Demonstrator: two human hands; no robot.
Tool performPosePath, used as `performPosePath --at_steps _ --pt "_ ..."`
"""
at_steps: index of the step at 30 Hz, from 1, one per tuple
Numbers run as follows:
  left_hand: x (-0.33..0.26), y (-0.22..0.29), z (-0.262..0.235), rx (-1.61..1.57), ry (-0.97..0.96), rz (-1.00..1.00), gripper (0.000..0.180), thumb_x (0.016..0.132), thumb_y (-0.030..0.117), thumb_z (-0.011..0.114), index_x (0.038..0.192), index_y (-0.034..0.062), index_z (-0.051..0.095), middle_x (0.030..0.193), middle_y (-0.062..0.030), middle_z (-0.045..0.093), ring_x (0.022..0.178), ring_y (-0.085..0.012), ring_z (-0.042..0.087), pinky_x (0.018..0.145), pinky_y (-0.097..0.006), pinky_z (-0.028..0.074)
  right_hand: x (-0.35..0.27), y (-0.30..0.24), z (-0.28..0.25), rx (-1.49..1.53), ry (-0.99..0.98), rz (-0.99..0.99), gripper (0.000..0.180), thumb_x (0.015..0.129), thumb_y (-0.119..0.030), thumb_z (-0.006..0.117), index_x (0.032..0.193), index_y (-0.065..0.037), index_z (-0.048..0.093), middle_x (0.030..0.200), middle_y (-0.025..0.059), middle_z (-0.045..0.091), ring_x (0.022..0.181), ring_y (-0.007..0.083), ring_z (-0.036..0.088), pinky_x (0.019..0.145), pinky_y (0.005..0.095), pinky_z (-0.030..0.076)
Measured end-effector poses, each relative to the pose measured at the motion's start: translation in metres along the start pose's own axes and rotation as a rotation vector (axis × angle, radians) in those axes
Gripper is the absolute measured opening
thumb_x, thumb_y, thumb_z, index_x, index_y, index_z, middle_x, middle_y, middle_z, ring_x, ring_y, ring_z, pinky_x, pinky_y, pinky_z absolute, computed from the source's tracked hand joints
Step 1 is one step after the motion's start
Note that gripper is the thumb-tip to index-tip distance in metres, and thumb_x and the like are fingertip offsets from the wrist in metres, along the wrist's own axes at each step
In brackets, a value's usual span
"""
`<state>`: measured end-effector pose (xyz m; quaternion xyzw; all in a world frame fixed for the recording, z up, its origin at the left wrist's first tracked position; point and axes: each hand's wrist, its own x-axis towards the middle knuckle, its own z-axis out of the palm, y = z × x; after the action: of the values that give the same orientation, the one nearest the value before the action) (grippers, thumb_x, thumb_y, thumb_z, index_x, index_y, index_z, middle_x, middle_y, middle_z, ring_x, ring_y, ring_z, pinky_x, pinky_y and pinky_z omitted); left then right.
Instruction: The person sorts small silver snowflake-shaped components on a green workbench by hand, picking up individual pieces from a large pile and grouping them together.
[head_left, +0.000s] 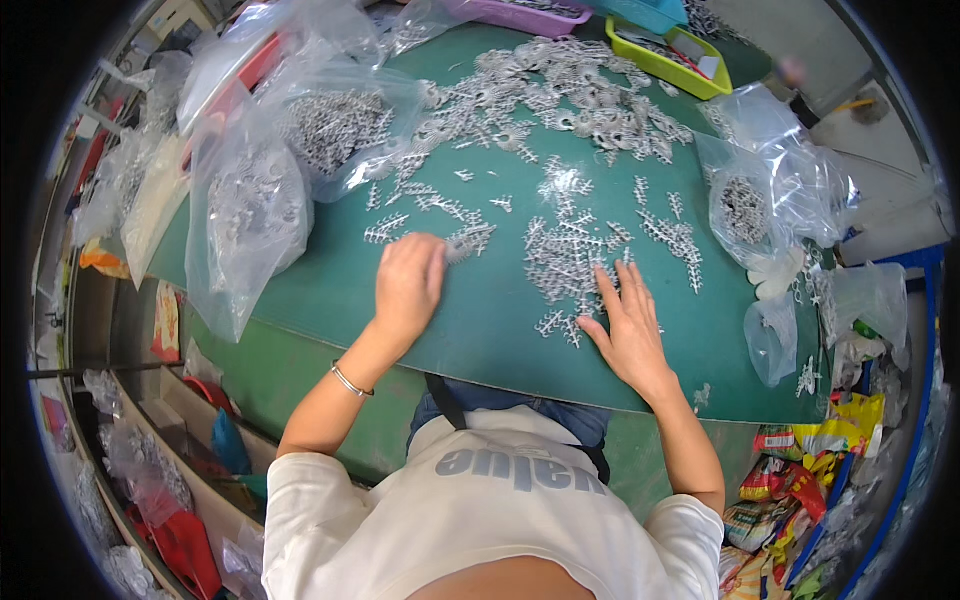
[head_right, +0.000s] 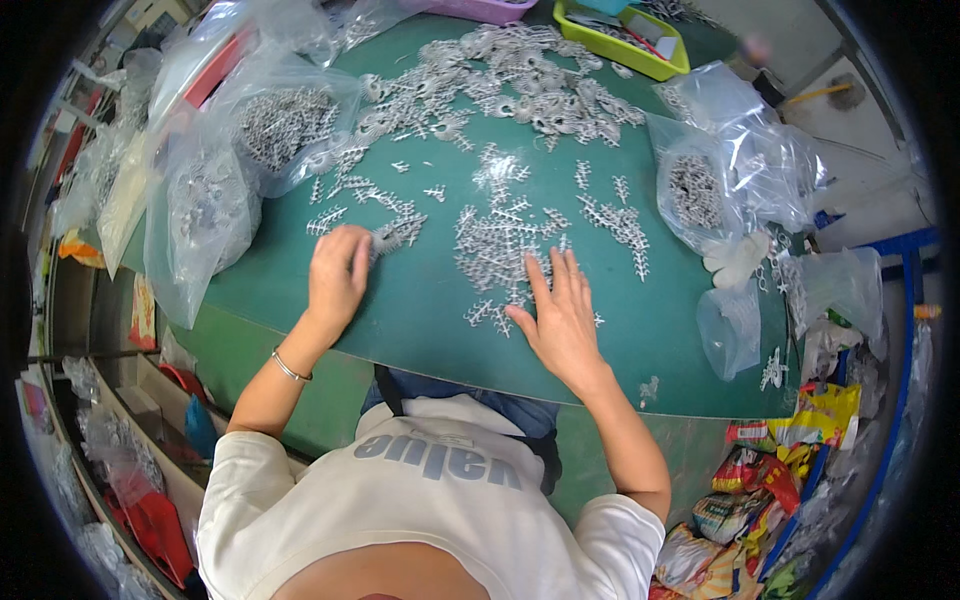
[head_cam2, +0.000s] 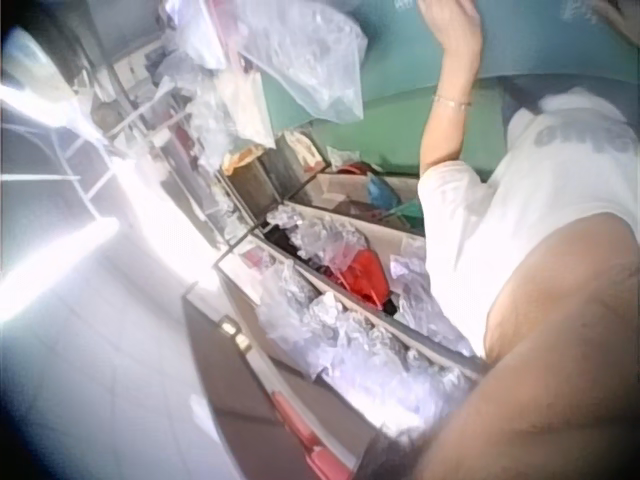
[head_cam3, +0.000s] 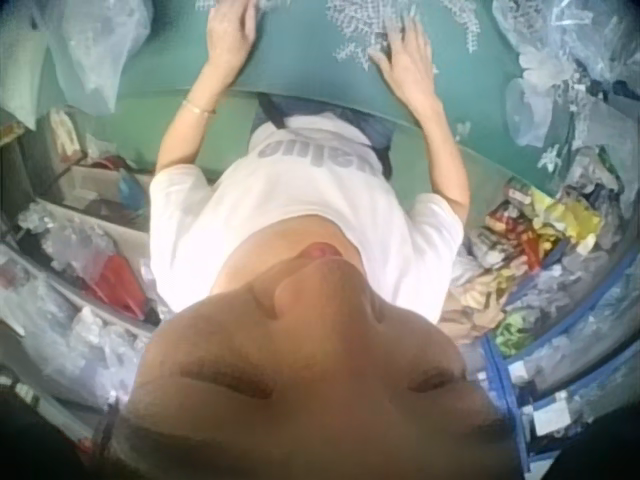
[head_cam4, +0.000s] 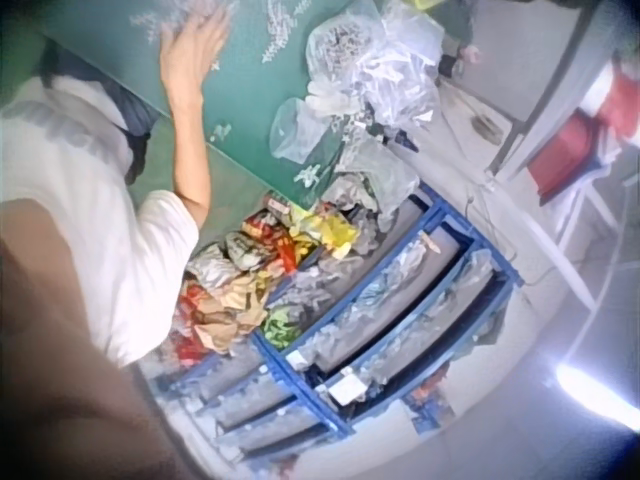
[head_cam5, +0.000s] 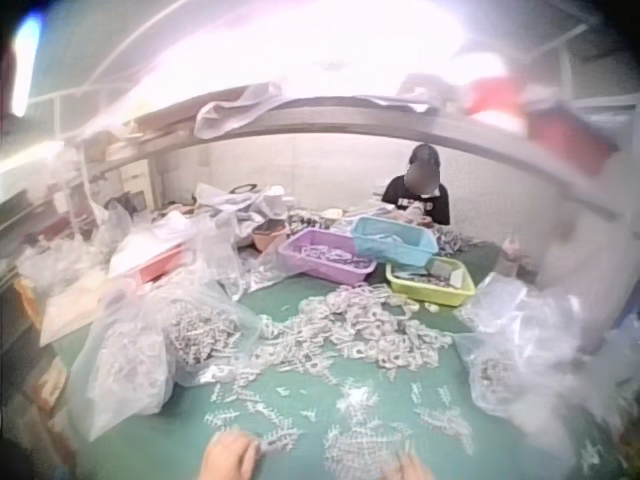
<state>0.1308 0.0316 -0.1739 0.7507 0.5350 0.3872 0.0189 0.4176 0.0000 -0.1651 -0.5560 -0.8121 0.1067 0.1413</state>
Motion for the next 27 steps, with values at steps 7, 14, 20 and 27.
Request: performPosePath --at_steps 7,14,20,27 --pt "0.032 0.015 -0.006 -0.247 -0.066 -0.364 0.012 0.091 0.007 0.046 0.09 -0.0029 0.053 0.066 -0.0207 0.055 0.056 -0.0328 0.057 0.053 -0.037 0.042 0.04 0.095 -0.004 -0.097 0.364 0.203 0.05 0.084 -0.03 0.059 0.123 -0.001 0.047 0.129 0.0224 0.041 0.122 0.037 0.036 0.1 0.0475 0.027" --pt "0.026 -0.007 0.009 -1.001 -0.068 -0.718 0.02 0.096 0.013 0.042 0.1 -0.005 0.051 0.079 -0.0079 0.062 0.072 -0.017 0.066 0.055 -0.021 0.048 0.009 0.051 0.001 0.081 0.048 0.049 0.048 0.087 -0.033 0.054 0.128 -0.009 0.046 0.136 0.0223 0.034 0.127 0.0397 0.031 0.104 0.0467 0.024" --pt "0.016 0.018 -0.05 -0.907 -0.016 -0.591 0.019 0.092 0.009 0.05 0.1 -0.007 0.057 0.081 -0.0083 0.064 0.068 -0.014 0.064 0.055 -0.021 0.049 0.022 0.064 -0.028 0.387 0.317 0.072 0.023 0.086 -0.017 0.055 0.103 -0.001 0.061 0.116 0.0168 0.055 0.109 0.0316 0.052 0.094 0.0356 0.038" --pt "0.042 -0.008 -0.166 0.084 0.605 -0.273 0.011 0.083 0.006 0.059 0.089 -0.0024 0.064 0.065 -0.0119 0.063 0.059 -0.0172 0.064 0.055 -0.028 0.049 -0.01 0.062 -0.019 0.348 0.265 0.053 0.022 0.082 -0.011 0.059 0.101 0.001 0.06 0.114 0.0163 0.054 0.107 0.0322 0.049 0.093 0.0379 0.037"
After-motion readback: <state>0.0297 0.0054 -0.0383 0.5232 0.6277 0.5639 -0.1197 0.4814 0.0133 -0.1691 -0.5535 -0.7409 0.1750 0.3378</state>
